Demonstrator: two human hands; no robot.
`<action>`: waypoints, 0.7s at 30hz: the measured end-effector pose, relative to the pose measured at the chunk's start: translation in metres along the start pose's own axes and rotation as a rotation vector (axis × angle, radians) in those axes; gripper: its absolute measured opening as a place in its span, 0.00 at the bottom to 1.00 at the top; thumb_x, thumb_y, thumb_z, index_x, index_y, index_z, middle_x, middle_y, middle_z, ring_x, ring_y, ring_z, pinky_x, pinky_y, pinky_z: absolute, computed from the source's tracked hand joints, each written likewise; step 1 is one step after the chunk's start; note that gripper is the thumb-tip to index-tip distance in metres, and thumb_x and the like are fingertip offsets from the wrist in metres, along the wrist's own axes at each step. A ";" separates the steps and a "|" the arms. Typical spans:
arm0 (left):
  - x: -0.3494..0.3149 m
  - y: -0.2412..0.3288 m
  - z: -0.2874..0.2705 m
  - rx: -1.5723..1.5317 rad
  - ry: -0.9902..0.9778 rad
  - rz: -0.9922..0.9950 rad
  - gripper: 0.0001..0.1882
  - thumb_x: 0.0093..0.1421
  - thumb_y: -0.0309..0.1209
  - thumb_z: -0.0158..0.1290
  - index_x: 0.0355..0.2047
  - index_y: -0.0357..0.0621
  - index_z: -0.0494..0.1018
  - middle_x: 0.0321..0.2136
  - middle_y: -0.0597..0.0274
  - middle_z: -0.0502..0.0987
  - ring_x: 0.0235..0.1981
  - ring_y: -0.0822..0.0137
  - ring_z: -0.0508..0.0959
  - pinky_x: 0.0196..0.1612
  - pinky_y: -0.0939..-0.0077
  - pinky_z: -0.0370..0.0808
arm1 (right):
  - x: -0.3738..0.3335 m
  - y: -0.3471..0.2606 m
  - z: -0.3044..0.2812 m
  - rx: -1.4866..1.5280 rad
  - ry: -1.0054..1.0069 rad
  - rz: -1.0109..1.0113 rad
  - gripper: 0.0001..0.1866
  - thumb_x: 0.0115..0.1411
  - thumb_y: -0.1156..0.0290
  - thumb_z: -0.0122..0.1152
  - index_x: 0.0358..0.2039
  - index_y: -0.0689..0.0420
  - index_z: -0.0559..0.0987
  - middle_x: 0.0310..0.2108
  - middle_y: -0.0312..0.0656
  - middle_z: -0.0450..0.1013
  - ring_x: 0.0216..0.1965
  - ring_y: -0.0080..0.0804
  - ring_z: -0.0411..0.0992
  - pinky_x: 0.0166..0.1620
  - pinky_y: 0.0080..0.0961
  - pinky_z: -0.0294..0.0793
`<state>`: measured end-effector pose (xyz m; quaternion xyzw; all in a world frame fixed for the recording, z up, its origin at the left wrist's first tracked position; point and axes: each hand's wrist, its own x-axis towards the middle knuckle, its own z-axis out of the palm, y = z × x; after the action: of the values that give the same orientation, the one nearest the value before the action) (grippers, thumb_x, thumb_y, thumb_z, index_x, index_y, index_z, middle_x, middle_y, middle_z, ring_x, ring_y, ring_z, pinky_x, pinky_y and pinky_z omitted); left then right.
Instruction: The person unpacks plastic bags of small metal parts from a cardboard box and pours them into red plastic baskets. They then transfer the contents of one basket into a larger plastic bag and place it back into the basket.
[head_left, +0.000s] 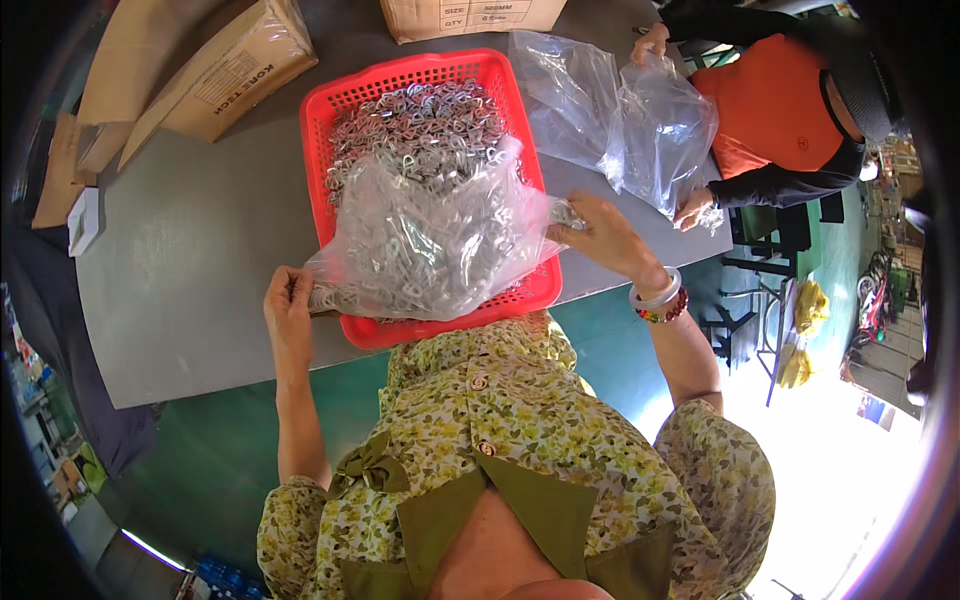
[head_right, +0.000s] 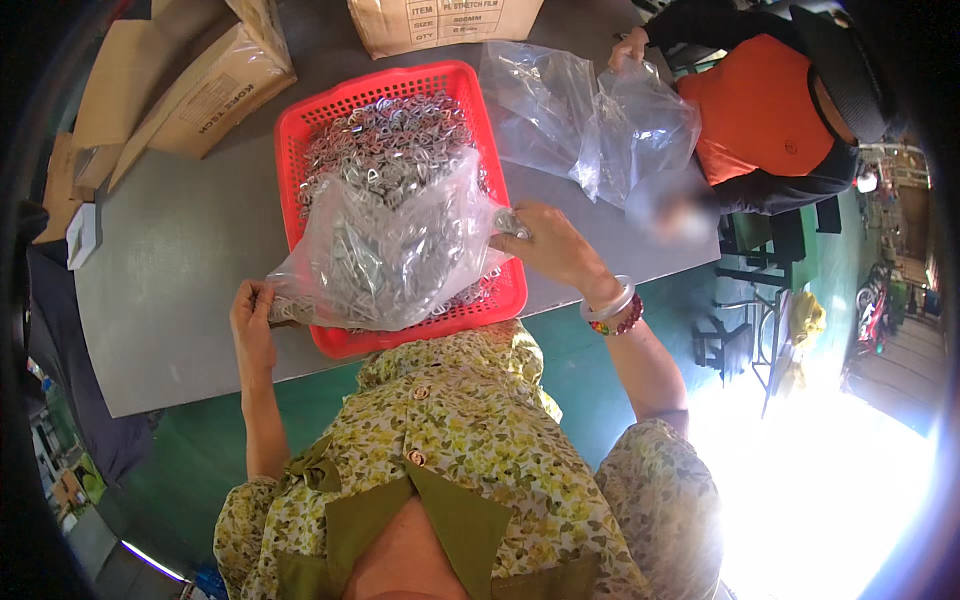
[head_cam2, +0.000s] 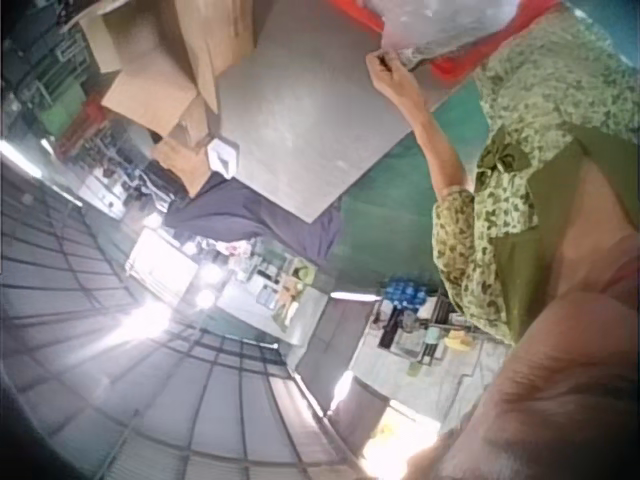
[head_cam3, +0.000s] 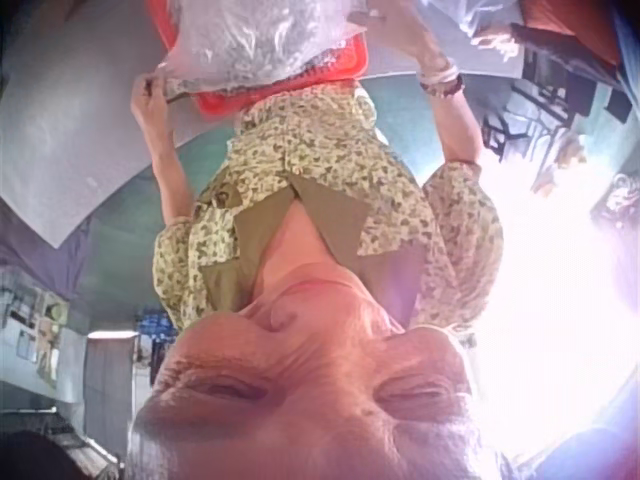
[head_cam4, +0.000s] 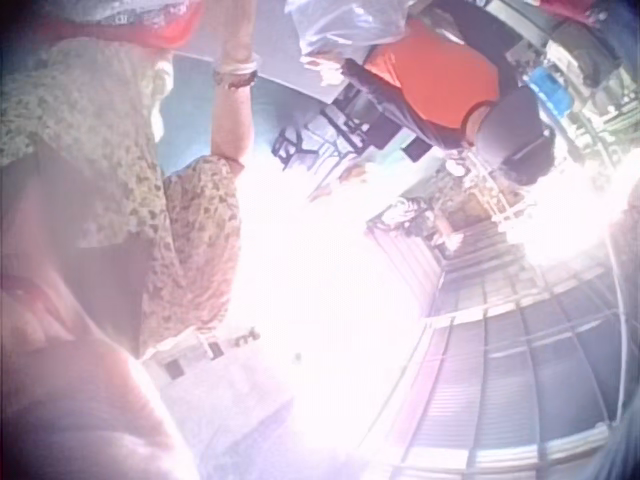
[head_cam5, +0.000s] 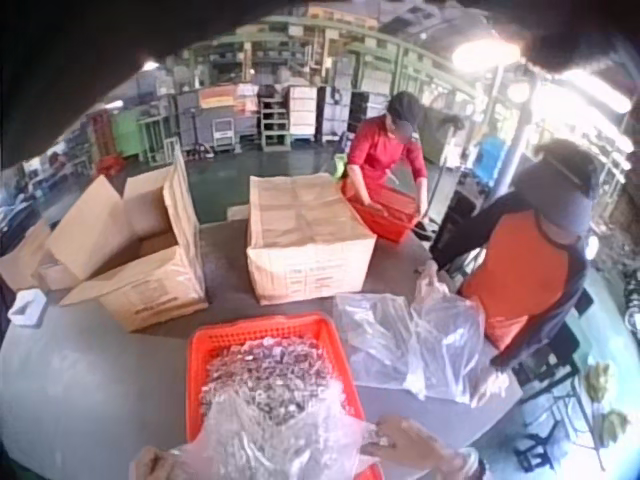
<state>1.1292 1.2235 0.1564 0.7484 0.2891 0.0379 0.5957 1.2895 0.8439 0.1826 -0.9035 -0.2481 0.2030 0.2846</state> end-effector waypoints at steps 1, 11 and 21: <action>0.004 0.005 0.000 -0.034 0.001 -0.036 0.09 0.65 0.29 0.48 0.28 0.38 0.68 0.23 0.69 0.67 0.25 0.77 0.66 0.28 0.80 0.68 | 0.002 -0.001 -0.002 0.024 -0.068 0.057 0.15 0.56 0.64 0.65 0.34 0.64 0.75 0.24 0.46 0.69 0.23 0.36 0.68 0.32 0.34 0.68; 0.064 0.029 0.001 -0.225 0.068 -0.076 0.11 0.65 0.34 0.49 0.30 0.40 0.71 0.22 0.65 0.73 0.20 0.74 0.73 0.20 0.78 0.72 | 0.001 -0.014 -0.025 0.526 -0.299 0.244 0.12 0.61 0.68 0.58 0.32 0.67 0.74 0.18 0.41 0.74 0.18 0.26 0.74 0.26 0.24 0.74; 0.052 0.026 -0.033 -0.111 -0.149 -0.263 0.14 0.61 0.38 0.55 0.33 0.37 0.72 0.25 0.65 0.74 0.23 0.77 0.72 0.22 0.81 0.68 | -0.042 -0.038 -0.008 0.407 -0.476 0.349 0.10 0.57 0.68 0.61 0.30 0.63 0.76 0.14 0.40 0.71 0.13 0.26 0.71 0.19 0.25 0.70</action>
<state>1.1695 1.2740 0.1749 0.6708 0.3374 -0.0802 0.6556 1.2479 0.8438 0.2215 -0.7843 -0.1039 0.4985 0.3542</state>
